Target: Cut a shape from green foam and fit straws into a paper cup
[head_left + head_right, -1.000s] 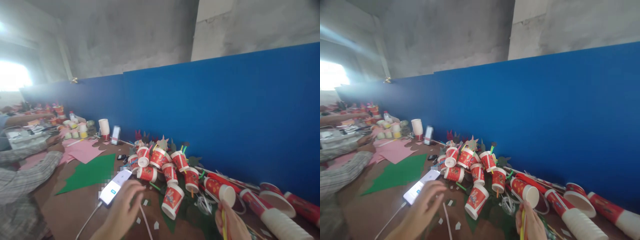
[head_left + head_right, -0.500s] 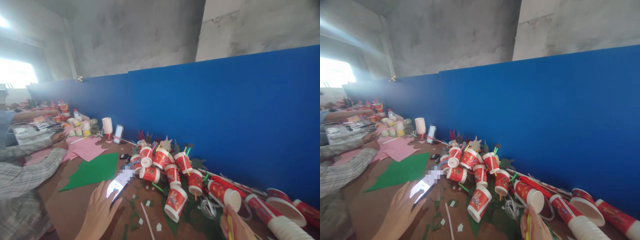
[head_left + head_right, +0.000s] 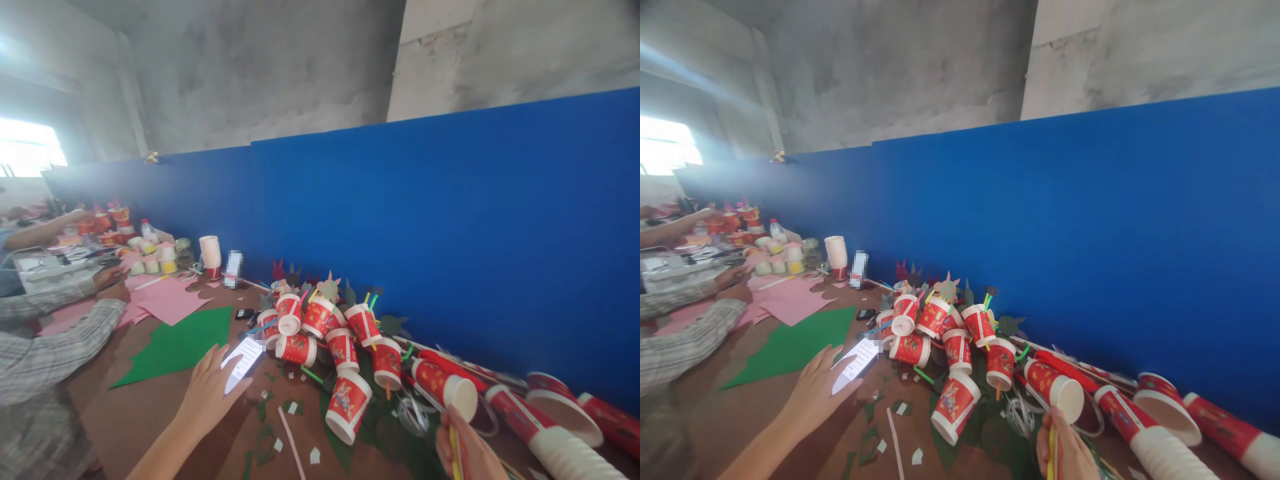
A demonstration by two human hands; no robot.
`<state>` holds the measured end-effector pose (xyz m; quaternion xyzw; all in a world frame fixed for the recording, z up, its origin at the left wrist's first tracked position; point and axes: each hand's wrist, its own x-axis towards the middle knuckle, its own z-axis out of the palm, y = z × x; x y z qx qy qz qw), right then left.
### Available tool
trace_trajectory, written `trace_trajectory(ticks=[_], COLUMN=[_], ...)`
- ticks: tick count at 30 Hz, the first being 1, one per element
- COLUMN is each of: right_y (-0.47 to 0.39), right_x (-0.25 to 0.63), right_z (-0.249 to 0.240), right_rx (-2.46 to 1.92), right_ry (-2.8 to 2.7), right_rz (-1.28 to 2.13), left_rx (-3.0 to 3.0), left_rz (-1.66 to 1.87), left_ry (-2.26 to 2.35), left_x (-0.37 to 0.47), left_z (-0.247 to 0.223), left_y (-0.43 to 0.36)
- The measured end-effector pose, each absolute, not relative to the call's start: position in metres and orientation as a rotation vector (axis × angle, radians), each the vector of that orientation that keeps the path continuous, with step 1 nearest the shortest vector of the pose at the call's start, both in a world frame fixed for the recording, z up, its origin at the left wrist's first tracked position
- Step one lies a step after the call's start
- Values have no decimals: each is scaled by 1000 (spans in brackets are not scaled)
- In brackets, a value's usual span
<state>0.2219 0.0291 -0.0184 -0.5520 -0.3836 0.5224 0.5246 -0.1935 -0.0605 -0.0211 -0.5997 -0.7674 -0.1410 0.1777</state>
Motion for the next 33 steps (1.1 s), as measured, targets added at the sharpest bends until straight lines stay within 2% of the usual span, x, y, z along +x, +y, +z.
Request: trace_trajectory(ticks=[13,23,33], right_y=[33,31,32], right_x=[227,221,226], right_z=[-24,-20,-28], right_rx=[-1345,-1306,-1284], right_ry=[-975,-925,-938], right_rz=[1335,1341,1376], left_rx=[-1897,-1836,-1899], left_rz=[-311,-289,-299], left_ry=[-2043,-2153,-2046], left_x=[-199,-202,-204], left_z=[-25,-23,-27], left_y=[-33,-53,-38])
